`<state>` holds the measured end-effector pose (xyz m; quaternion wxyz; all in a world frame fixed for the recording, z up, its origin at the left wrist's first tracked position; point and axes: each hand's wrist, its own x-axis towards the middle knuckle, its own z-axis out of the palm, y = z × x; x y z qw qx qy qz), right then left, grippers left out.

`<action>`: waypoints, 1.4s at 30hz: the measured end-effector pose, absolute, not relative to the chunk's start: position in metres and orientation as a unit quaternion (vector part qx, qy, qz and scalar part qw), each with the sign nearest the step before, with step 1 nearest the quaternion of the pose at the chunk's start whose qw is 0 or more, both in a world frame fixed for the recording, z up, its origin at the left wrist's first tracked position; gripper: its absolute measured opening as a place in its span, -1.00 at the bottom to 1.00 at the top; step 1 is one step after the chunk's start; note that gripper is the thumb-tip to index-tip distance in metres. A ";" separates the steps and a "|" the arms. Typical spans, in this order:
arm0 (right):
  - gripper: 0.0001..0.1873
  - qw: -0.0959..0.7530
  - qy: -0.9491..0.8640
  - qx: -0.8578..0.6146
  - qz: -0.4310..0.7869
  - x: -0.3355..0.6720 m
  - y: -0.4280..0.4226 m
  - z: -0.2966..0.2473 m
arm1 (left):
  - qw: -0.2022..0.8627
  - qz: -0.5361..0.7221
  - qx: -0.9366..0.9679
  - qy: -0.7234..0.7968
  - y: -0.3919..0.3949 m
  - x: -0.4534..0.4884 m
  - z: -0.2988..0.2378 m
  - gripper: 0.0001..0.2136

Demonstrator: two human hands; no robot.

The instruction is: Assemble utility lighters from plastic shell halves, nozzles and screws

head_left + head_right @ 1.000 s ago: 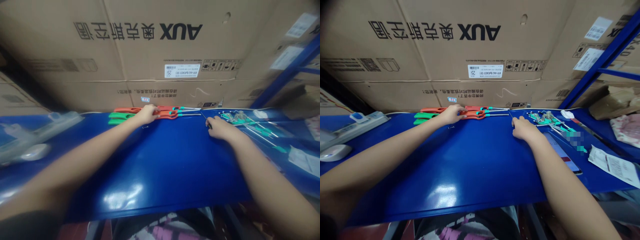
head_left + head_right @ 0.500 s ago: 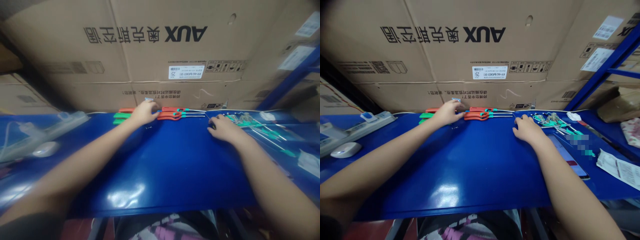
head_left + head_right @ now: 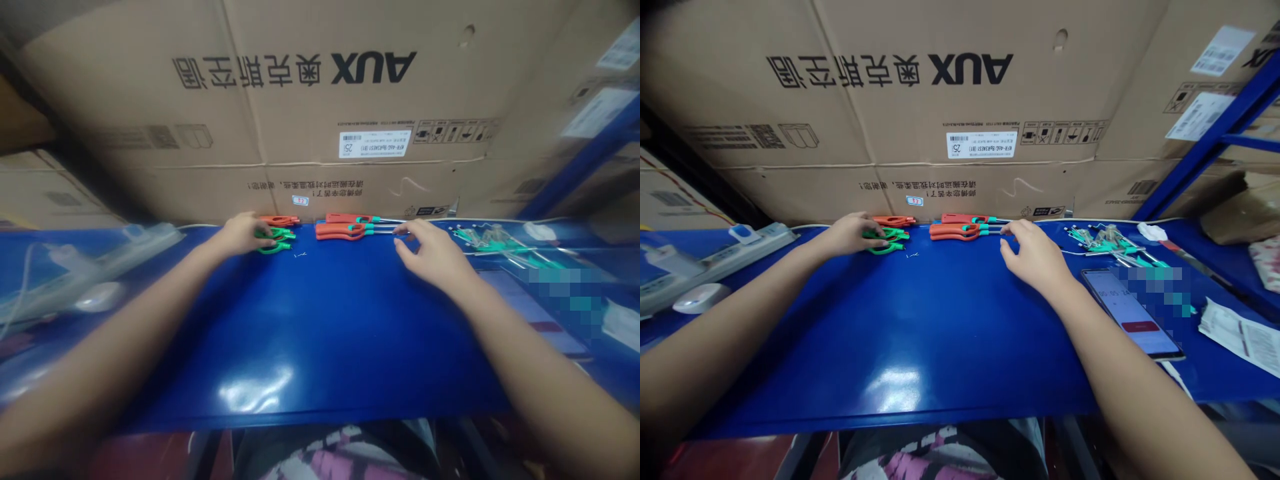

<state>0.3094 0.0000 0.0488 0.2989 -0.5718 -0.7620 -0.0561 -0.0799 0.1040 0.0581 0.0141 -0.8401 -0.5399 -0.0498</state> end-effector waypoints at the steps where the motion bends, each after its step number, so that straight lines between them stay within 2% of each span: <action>1: -0.82 0.298 -0.764 -0.570 -0.053 0.309 0.000 0.048 | 0.022 -0.052 -0.841 -0.539 0.104 -0.080 0.057 -0.74; 10: -0.83 0.331 -0.769 -0.544 -0.058 0.306 -0.004 0.050 | 0.092 -0.112 -0.842 -0.520 0.085 -0.067 0.073 -0.77; 13: -0.81 0.373 -0.792 -0.483 -0.014 0.298 -0.012 0.056 | 0.076 -0.135 -0.860 -0.487 0.056 -0.045 0.081 -0.80; 15: -0.78 0.380 -0.823 -0.418 0.055 0.290 -0.021 0.060 | 0.018 -0.167 -0.886 -0.433 0.027 -0.025 0.080 -0.84; 18: -0.71 0.295 -0.876 -0.333 0.184 0.275 -0.035 0.064 | -0.064 -0.185 -0.909 -0.368 -0.020 0.004 0.069 -0.86; 20: -0.73 0.222 -0.897 -0.302 0.236 0.267 -0.041 0.062 | -0.081 -0.178 -0.914 -0.356 -0.045 0.019 0.056 -0.86; 23: -0.89 0.137 -0.912 -0.295 0.251 0.261 -0.043 0.054 | -0.137 -0.171 -0.915 -0.339 -0.061 0.028 0.037 -0.90; 25: -0.92 0.107 -0.912 -0.307 0.249 0.262 -0.041 0.050 | -0.172 -0.183 -0.915 -0.316 -0.060 0.027 0.028 -0.92; 28: -0.98 0.091 -0.906 -0.337 0.240 0.269 -0.037 0.050 | -0.203 -0.224 -0.899 -0.316 -0.048 0.020 0.023 -0.75; 30: -0.89 0.084 -0.900 -0.354 0.239 0.275 -0.034 0.054 | -0.203 -0.237 -0.883 -0.349 -0.039 0.015 0.021 -0.62; 34: -0.79 0.108 -0.891 -0.363 0.251 0.283 -0.027 0.055 | -0.212 -0.257 -0.860 -0.387 -0.028 0.010 0.013 -0.66; 42: -0.75 0.245 -0.865 -0.396 0.187 0.287 -0.020 0.052 | -0.222 -0.274 -0.848 -0.395 -0.027 0.012 0.009 -0.65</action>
